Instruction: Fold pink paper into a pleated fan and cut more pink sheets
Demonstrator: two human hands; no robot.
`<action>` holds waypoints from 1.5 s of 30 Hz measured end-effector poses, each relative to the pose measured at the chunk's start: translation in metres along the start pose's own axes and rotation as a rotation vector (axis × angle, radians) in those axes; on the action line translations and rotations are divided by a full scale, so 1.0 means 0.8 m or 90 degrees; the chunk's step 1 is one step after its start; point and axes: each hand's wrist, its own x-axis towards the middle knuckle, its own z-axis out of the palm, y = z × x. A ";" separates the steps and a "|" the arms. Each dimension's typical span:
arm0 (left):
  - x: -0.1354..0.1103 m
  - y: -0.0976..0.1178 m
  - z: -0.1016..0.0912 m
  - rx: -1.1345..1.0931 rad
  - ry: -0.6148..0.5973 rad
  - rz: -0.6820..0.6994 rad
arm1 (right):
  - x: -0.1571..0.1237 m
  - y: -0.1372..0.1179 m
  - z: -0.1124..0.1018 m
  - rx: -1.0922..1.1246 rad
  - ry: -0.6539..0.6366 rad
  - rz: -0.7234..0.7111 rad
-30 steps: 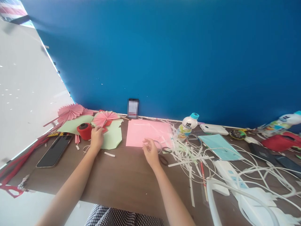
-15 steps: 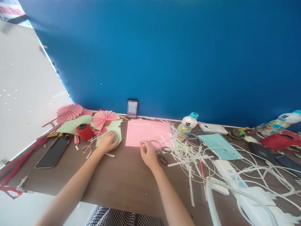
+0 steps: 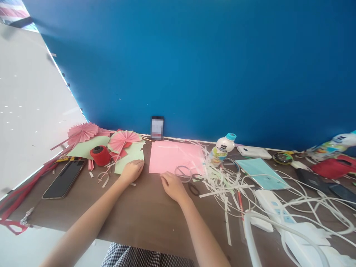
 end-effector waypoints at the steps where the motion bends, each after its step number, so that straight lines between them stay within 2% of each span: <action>1: 0.000 0.000 0.001 -0.006 0.005 -0.002 | 0.000 0.000 0.000 0.001 0.001 0.001; 5: -0.002 0.001 0.010 -0.080 0.000 -0.027 | -0.001 0.001 0.001 0.002 -0.002 0.008; 10: -0.004 0.008 0.019 -0.251 0.030 0.071 | 0.000 0.003 0.005 0.006 0.000 0.010; 20: -0.003 0.006 0.037 -0.351 0.056 0.105 | 0.005 0.002 0.018 -0.038 0.027 -0.022; 24: -0.001 0.016 0.033 -0.405 0.103 0.115 | 0.005 0.003 0.023 -0.081 0.032 -0.034; 27: -0.001 0.018 0.025 -0.420 0.173 0.131 | 0.005 0.003 0.025 -0.108 0.034 -0.045; 29: -0.002 0.015 0.020 -0.446 0.239 0.113 | 0.004 0.002 0.025 -0.117 0.037 -0.045; 31: -0.005 0.010 0.017 -0.462 0.281 0.055 | 0.003 0.001 0.025 -0.122 0.037 -0.040; 36: -0.011 0.004 0.010 -0.415 0.308 -0.119 | 0.000 -0.003 0.023 -0.103 0.037 -0.031; 41: -0.012 0.004 0.009 -0.287 0.327 -0.189 | -0.004 -0.005 0.020 -0.050 0.033 -0.029; 45: -0.015 0.004 0.009 -0.171 0.333 -0.197 | -0.007 -0.004 0.016 -0.031 0.045 -0.011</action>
